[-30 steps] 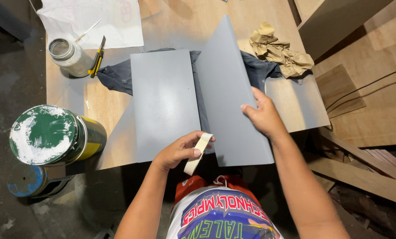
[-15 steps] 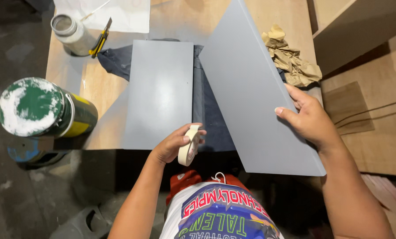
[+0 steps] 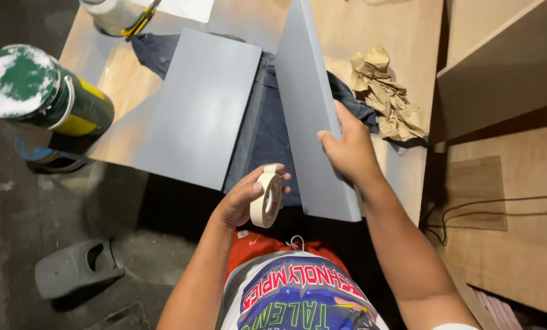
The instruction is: The person applies masking tape along the edges of two gray rectangular panels on a workbench. They smooth the tape, cut it with a utility knife, and reposition the panels to continue taping the remaining edges.
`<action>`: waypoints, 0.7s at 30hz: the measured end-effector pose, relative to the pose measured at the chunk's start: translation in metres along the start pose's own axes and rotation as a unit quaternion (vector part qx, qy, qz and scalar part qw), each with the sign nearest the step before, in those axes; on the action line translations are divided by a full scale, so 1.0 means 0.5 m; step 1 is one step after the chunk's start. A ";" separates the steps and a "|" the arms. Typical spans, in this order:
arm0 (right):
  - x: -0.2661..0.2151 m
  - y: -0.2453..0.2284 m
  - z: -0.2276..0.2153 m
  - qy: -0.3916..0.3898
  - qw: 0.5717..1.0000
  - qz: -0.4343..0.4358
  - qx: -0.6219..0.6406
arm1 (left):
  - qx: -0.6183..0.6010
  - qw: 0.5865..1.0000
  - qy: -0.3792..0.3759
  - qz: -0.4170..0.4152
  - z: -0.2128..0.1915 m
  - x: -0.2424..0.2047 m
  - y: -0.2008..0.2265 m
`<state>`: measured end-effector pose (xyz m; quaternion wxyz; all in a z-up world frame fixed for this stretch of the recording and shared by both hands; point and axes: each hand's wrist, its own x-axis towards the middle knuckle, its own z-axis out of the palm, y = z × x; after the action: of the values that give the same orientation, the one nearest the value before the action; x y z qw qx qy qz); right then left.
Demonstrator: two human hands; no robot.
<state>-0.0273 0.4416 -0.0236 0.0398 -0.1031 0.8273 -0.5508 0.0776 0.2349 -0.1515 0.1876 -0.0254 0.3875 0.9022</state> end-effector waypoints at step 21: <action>-0.034 0.004 -0.062 -0.015 0.993 -0.043 -0.109 | 0.078 0.984 -0.112 0.112 0.072 0.011 0.158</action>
<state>-0.0164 0.4741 -0.0143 0.0169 -0.1504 0.8764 -0.4572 0.0479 0.2125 -0.0729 0.1287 0.1342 0.4336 0.8817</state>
